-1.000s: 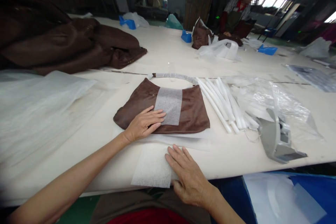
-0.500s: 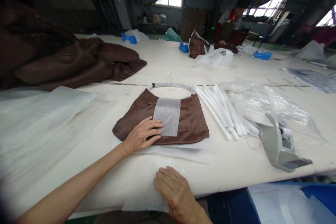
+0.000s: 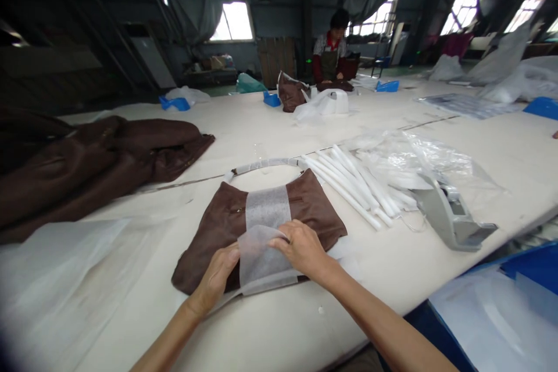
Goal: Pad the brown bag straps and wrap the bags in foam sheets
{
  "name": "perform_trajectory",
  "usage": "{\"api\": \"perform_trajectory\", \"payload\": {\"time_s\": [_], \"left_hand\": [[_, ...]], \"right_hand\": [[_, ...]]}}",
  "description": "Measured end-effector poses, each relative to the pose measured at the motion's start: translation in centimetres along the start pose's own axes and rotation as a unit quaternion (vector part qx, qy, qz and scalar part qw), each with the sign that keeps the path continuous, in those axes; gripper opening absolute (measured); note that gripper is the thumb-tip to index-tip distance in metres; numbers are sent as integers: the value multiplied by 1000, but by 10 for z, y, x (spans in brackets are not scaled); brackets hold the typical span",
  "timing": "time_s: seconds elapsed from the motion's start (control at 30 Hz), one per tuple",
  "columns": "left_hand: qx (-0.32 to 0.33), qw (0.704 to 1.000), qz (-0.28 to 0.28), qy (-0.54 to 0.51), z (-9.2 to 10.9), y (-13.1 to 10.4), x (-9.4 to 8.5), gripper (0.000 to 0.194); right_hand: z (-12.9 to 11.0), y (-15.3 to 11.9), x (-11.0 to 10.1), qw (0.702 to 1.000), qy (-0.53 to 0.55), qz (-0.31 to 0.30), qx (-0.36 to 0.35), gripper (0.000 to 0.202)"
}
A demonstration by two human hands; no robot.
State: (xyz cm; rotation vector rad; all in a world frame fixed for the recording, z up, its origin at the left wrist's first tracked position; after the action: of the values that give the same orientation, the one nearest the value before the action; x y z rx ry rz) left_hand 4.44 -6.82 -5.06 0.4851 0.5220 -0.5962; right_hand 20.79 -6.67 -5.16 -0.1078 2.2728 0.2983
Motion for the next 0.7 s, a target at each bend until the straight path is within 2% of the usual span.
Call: {"api": "perform_trajectory", "payload": {"time_s": [0.1, 0.2, 0.27, 0.37, 0.47, 0.57, 0.63, 0.7], "left_hand": [[-83, 997, 9, -1, -13, 2, 2, 53], [-154, 985, 65, 38, -27, 2, 1, 44], [-164, 979, 98, 76, -30, 2, 0, 44], [-145, 970, 139, 139, -28, 2, -3, 43], [-77, 959, 201, 186, -12, 0, -8, 31], [44, 910, 287, 296, 17, -9, -14, 28], [145, 883, 265, 360, 28, -10, -5, 28], [245, 878, 163, 378, 22, -7, 18, 35]], "right_hand": [[9, 0, 6, 997, 13, -1, 72, 19], [15, 0, 9, 993, 25, 4, 117, 22], [20, 1, 11, 989, 31, 7, 141, 26], [26, 2, 15, 986, 35, 16, 163, 29], [31, 3, 17, 984, 33, 24, 174, 29], [31, 4, 19, 985, 25, 27, 167, 28], [29, 6, 20, 987, 21, 32, 154, 27], [30, 8, 22, 989, 12, 39, 142, 26]]}}
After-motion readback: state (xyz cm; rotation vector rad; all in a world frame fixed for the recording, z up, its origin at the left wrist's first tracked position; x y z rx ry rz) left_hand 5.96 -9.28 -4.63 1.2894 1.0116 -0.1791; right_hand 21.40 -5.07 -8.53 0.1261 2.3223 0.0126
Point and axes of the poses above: each hand's wrist, its own y-axis towards the middle knuckle, its own x-axis out of the palm, z = x × y, the point moved 8 cm from there along y, towards the middle knuckle, and after that the axes turned 1 degree about -y, right-handed, at the moved point
